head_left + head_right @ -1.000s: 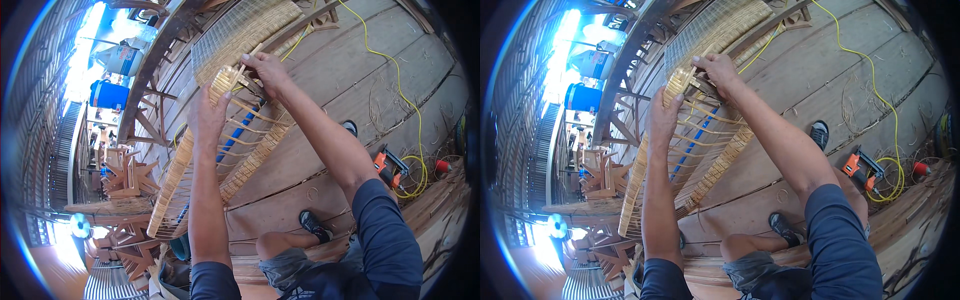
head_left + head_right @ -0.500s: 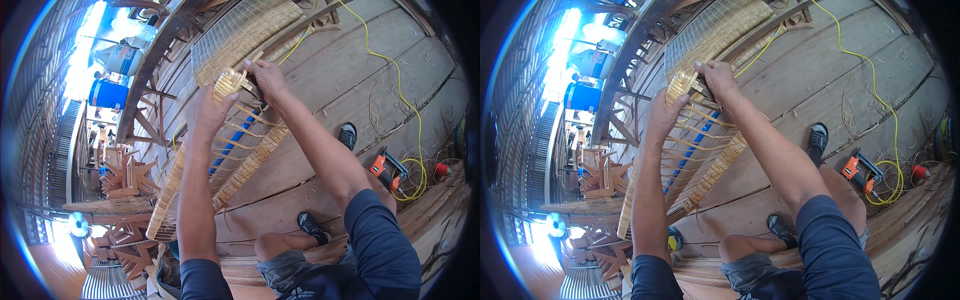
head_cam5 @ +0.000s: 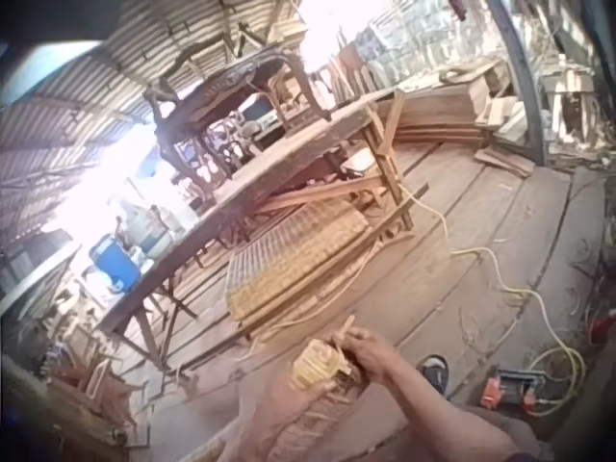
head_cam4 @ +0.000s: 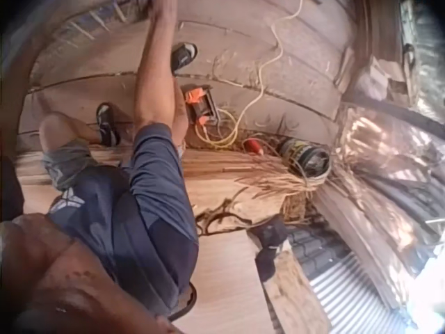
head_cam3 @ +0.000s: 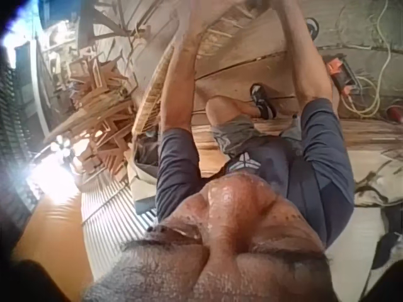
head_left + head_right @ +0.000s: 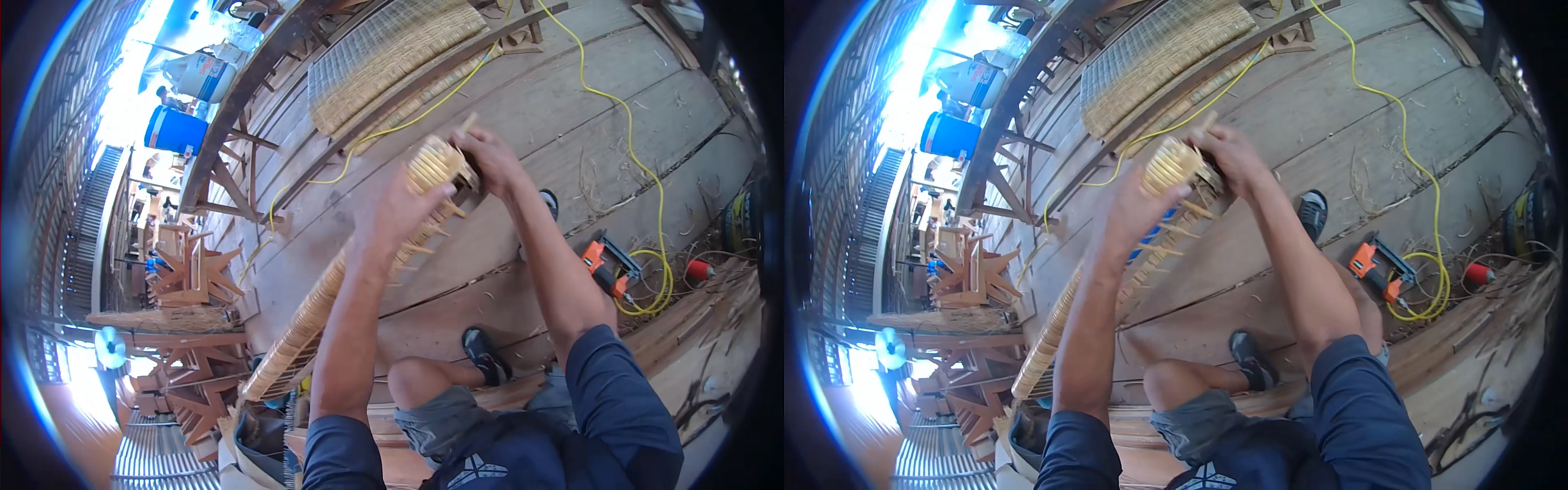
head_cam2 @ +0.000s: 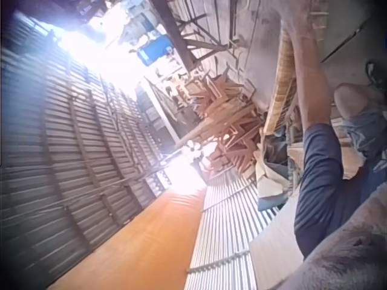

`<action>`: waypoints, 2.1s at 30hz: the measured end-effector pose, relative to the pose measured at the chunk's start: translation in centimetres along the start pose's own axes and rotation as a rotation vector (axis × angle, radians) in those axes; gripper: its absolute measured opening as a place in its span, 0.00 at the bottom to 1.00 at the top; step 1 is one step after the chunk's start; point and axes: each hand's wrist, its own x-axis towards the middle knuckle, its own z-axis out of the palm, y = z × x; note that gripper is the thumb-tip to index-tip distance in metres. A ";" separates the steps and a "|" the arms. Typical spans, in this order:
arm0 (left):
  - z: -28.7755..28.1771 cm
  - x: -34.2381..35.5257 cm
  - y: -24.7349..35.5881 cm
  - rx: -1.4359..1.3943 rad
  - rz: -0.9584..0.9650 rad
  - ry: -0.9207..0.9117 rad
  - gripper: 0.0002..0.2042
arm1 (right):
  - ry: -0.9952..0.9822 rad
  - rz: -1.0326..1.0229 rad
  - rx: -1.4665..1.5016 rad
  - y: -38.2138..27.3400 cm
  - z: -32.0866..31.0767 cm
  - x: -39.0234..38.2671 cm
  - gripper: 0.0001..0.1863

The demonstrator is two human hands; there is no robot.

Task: The person constructs a woven chair panel by wrapping rattan strips around a wooden frame, fastening them with a staple gun, trimming excess strips with pliers and a knife, and hammering the edges.

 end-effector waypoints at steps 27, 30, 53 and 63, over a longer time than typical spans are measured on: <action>3.1 -22.9 10.1 0.006 0.362 0.107 0.28 | -0.095 -0.186 -0.350 -1.2 -6.5 -26.1 0.17; 1.4 -26.8 9.1 0.008 0.452 0.093 0.29 | -0.202 -0.322 -0.389 -0.6 -3.6 -30.1 0.14; -2.7 -47.8 -3.9 0.094 -0.104 0.216 0.33 | -1.215 -0.328 -0.645 10.7 18.8 -32.1 0.07; -3.1 -51.7 -5.7 -0.086 -0.294 0.226 0.33 | -1.230 -0.251 -0.594 13.2 22.5 -33.5 0.08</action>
